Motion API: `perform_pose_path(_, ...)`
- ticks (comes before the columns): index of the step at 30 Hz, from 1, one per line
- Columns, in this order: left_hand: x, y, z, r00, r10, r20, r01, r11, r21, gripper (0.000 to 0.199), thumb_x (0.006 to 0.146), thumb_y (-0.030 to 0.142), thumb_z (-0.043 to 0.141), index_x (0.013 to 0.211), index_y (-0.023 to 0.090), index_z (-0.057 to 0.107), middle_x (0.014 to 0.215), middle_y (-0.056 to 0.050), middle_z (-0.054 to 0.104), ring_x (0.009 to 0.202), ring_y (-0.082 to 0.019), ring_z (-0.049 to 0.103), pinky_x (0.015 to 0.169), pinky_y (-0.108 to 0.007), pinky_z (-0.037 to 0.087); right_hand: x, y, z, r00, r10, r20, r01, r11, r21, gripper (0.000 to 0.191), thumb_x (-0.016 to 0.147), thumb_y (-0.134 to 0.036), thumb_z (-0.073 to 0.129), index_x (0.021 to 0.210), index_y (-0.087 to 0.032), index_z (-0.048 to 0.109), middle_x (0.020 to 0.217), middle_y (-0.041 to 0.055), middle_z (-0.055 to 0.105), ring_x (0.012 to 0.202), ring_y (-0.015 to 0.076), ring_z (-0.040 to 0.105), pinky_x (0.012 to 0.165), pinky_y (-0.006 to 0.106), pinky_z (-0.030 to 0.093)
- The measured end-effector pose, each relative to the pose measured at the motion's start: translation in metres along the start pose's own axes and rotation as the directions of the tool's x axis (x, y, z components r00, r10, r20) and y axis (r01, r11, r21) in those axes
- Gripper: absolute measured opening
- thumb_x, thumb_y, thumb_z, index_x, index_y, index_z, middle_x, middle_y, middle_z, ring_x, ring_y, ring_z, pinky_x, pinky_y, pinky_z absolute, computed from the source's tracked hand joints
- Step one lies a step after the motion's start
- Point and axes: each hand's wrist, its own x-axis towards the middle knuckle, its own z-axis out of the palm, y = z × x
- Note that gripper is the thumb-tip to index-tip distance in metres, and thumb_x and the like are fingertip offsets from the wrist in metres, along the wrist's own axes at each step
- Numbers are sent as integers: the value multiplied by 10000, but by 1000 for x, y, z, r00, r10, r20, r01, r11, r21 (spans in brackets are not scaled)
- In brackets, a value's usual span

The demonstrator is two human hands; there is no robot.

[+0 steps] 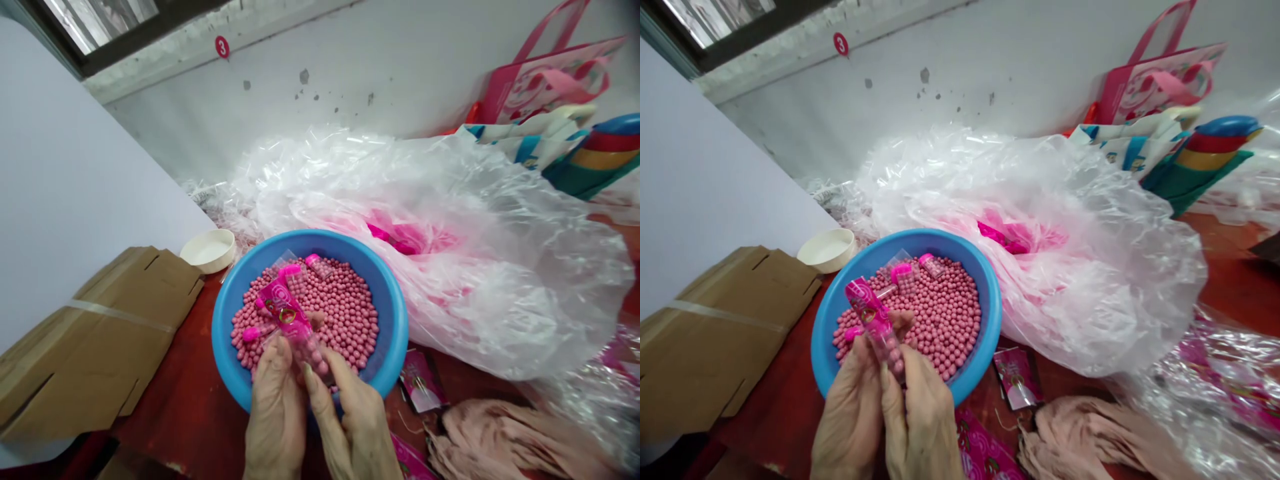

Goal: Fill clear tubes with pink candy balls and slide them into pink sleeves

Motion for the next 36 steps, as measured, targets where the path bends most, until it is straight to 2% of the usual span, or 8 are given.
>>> perform_pose_path(5, -1, 4, 1, 998, -31, 53, 28, 998, 65, 260, 665, 310, 763, 867, 157, 706, 834, -48, 728, 765, -192, 675, 713, -281, 552, -7, 1, 1, 992, -89, -92, 81, 993, -81, 264, 915, -214, 437, 1167, -263, 501, 1035, 25, 666, 925, 163, 641, 809, 243, 488)
perform_pose_path(9, -2, 3, 4, 988, -66, 141, 54, 995, 90, 187, 710, 265, 727, 855, 147, 719, 930, -78, 721, 834, -206, 673, 747, -279, 546, -9, 4, -2, 974, -187, -129, 153, 960, -233, 342, 943, -248, 379, 1270, -183, 456, 1133, 92, 647, 1016, 192, 627, 878, 270, 489)
perform_pose_path(17, -16, -11, 4, 991, -49, 127, 40, 996, 78, 153, 743, 307, 687, 789, 172, 744, 872, -73, 717, 882, -227, 657, 842, -327, 512, -7, 0, -12, 951, -305, -47, 264, 884, -386, 354, 941, -195, 340, 1249, -70, 460, 1164, 181, 642, 1086, 241, 615, 855, 281, 535)
perform_pose_path(22, -15, -10, -5, 989, -118, 84, 109, 988, 108, 235, 744, 375, 678, 847, 174, 743, 841, -85, 723, 818, -226, 671, 810, -349, 526, 0, 1, -23, 916, -389, 102, 397, 836, -379, 322, 920, -156, 398, 1194, -19, 496, 1109, 197, 659, 1052, 233, 628, 850, 275, 539)
perform_pose_path(25, -13, -6, -1, 999, 33, -2, -32, 988, 152, 231, 712, 341, 719, 876, 180, 732, 794, -66, 732, 736, -193, 675, 763, -328, 544, 5, 4, -28, 872, -485, 60, 466, 789, -401, 306, 896, -122, 468, 1184, -27, 509, 947, 149, 691, 850, 202, 655, 803, 312, 540)
perform_pose_path(29, -13, -1, 8, 942, 317, -110, -287, 931, 227, 209, 588, 233, 818, 765, 180, 721, 728, -21, 744, 619, -122, 660, 663, -227, 554, 6, 4, -28, 896, -439, 70, 398, 722, -566, 342, 909, -179, 469, 1223, -56, 525, 735, 84, 618, 645, 183, 550, 633, 348, 508)
perform_pose_path(33, -12, 3, 12, 931, 337, -140, -297, 922, 248, 256, 530, 278, 845, 698, 141, 709, 681, -44, 745, 576, -122, 657, 568, -187, 547, 7, 1, -29, 890, -445, 101, 405, 668, -624, 352, 900, -187, 492, 1232, -82, 549, 710, 71, 558, 634, 181, 504, 586, 337, 476)
perform_pose_path(36, -12, 4, 13, 942, 281, -183, -240, 947, 213, 246, 533, 247, 843, 681, 131, 685, 649, -50, 732, 549, -124, 647, 538, -200, 541, 7, 1, -29, 902, -421, 92, 397, 727, -560, 421, 928, -249, 453, 1321, -97, 470, 795, 91, 590, 704, 192, 553, 633, 334, 511)
